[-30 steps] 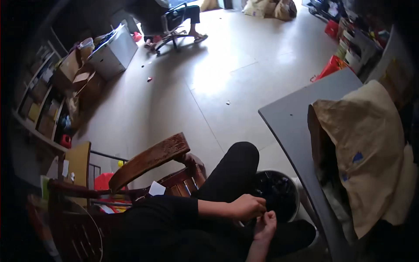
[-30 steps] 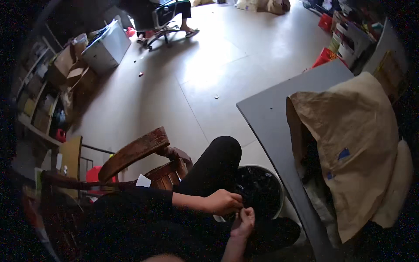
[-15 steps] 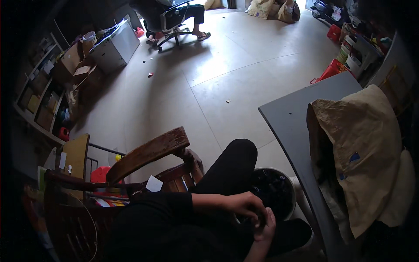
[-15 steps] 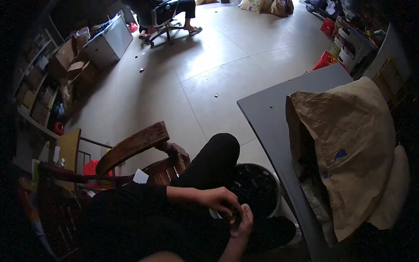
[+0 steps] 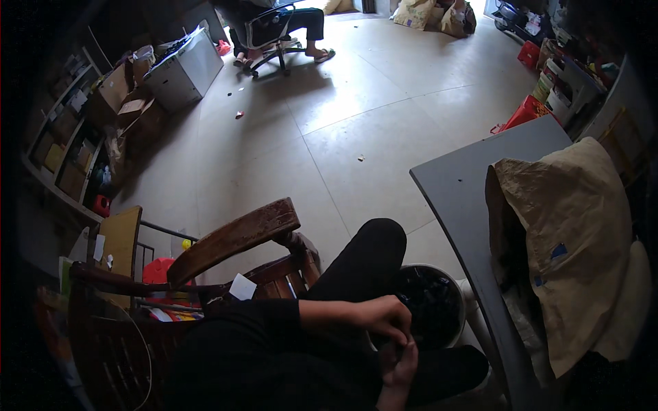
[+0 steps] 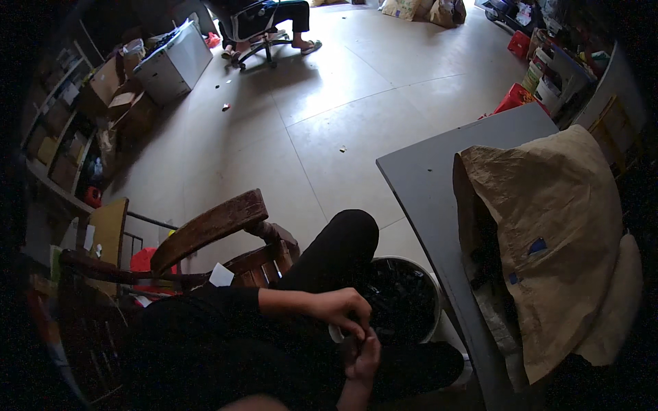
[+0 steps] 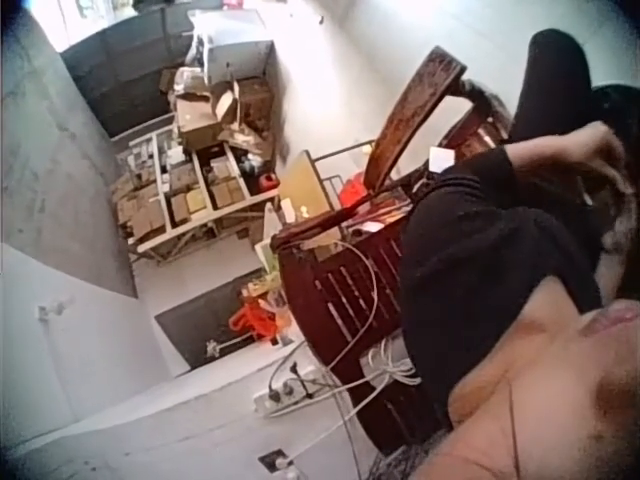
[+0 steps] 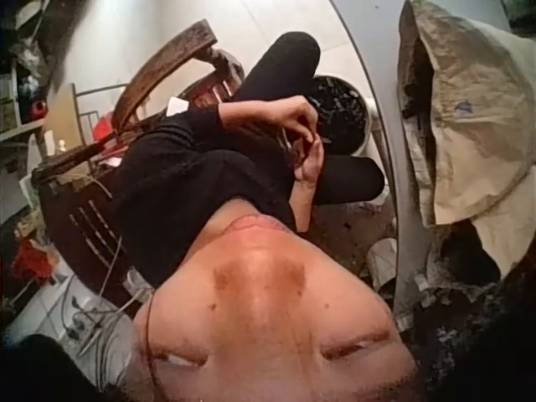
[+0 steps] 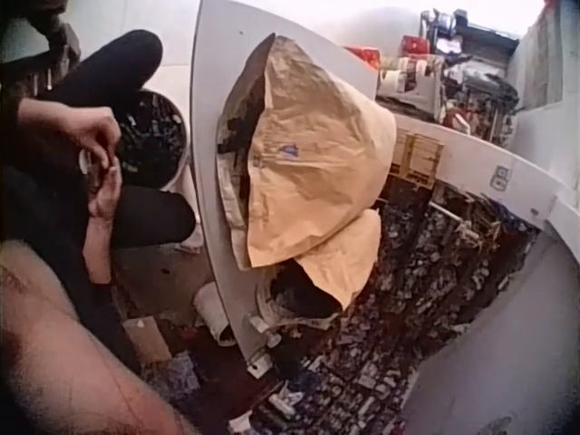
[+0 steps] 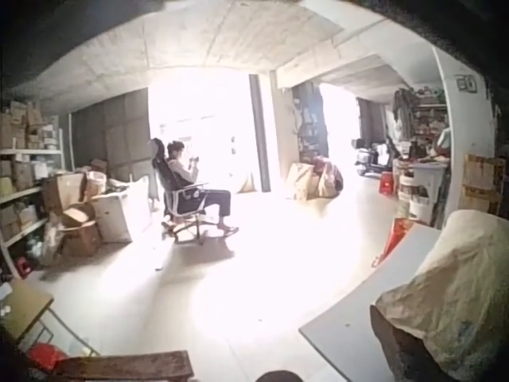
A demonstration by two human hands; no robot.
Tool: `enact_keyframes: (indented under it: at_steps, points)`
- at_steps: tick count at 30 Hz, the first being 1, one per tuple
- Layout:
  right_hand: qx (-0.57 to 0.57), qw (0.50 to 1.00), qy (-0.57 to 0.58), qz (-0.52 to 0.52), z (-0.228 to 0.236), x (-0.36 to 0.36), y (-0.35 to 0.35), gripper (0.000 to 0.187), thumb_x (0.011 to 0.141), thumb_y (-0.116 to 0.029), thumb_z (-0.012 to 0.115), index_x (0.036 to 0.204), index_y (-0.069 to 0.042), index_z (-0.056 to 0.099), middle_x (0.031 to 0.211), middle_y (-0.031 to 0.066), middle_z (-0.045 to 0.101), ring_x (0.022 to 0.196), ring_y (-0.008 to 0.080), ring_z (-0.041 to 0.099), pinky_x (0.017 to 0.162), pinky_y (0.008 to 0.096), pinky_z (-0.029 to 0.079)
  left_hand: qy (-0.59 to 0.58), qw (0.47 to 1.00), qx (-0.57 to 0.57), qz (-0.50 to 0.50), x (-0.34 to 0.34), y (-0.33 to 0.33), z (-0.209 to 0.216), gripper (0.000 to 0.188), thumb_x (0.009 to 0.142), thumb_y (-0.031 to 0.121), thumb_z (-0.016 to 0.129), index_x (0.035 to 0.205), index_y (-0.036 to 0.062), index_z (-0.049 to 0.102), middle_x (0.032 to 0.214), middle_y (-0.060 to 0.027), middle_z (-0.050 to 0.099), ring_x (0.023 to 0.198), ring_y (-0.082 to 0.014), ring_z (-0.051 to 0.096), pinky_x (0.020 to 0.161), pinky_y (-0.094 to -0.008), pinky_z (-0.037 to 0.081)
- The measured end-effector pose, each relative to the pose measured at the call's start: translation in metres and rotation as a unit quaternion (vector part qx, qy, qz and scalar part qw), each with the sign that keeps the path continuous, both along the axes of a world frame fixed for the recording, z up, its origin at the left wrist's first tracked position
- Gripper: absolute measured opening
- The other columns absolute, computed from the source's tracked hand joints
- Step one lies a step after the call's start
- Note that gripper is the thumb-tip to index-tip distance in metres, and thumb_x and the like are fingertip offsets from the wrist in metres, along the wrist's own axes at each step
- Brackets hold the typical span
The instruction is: The recorder is sitting at a workbench, taking small black plastic components from bags and containers, and assembling them together.
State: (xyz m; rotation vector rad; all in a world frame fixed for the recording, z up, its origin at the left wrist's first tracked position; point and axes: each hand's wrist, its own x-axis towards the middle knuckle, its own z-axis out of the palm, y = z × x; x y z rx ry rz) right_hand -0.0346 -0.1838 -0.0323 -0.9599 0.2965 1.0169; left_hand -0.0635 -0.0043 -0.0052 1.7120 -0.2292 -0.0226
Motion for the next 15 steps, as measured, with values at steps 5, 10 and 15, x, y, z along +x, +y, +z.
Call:
enact_keyframes:
  at_steps: [5, 10, 15]
  points:
    - [0.105, 0.98, -0.008, 0.168, 0.015, -0.008, -0.007, 0.033, 0.088, -0.036, 0.045, 0.097, -0.005, 0.048, 0.064, -0.0012, 0.042, 0.05, 0.0074, 0.038, 0.046, 0.0199, 0.031, 0.053, 0.984, -0.088, -0.149, 0.001, 0.004, -0.003, 0.018, 0.075, 0.019, 0.068, 0.081, 0.0022, 0.065, 0.077, -0.0073, 0.062, 0.073, -0.0178, 0.06, 0.065, -0.0293, 0.046]
    - [0.046, 0.958, -0.136, 0.25, 0.032, -0.005, -0.006, 0.026, 0.093, -0.027, 0.036, 0.097, -0.005, 0.048, 0.067, -0.0013, 0.042, 0.055, 0.007, 0.037, 0.05, 0.0215, 0.03, 0.04, 0.982, -0.1, -0.155, 0.002, 0.011, -0.001, 0.015, 0.075, 0.017, 0.068, 0.081, 0.0026, 0.064, 0.078, -0.0074, 0.062, 0.075, -0.0166, 0.06, 0.065, -0.0272, 0.047]
    - [-0.048, 0.932, -0.302, 0.192, 0.016, 0.021, -0.004, 0.024, 0.092, -0.022, 0.04, 0.102, -0.003, 0.051, 0.079, 0.0056, 0.053, 0.069, 0.0138, 0.051, 0.06, 0.0265, 0.041, 0.025, 0.999, 0.018, -0.037, 0.021, 0.006, 0.001, 0.016, 0.072, 0.014, 0.07, 0.083, 0.0032, 0.064, 0.075, -0.0087, 0.061, 0.073, -0.0219, 0.06, 0.063, -0.0318, 0.047]
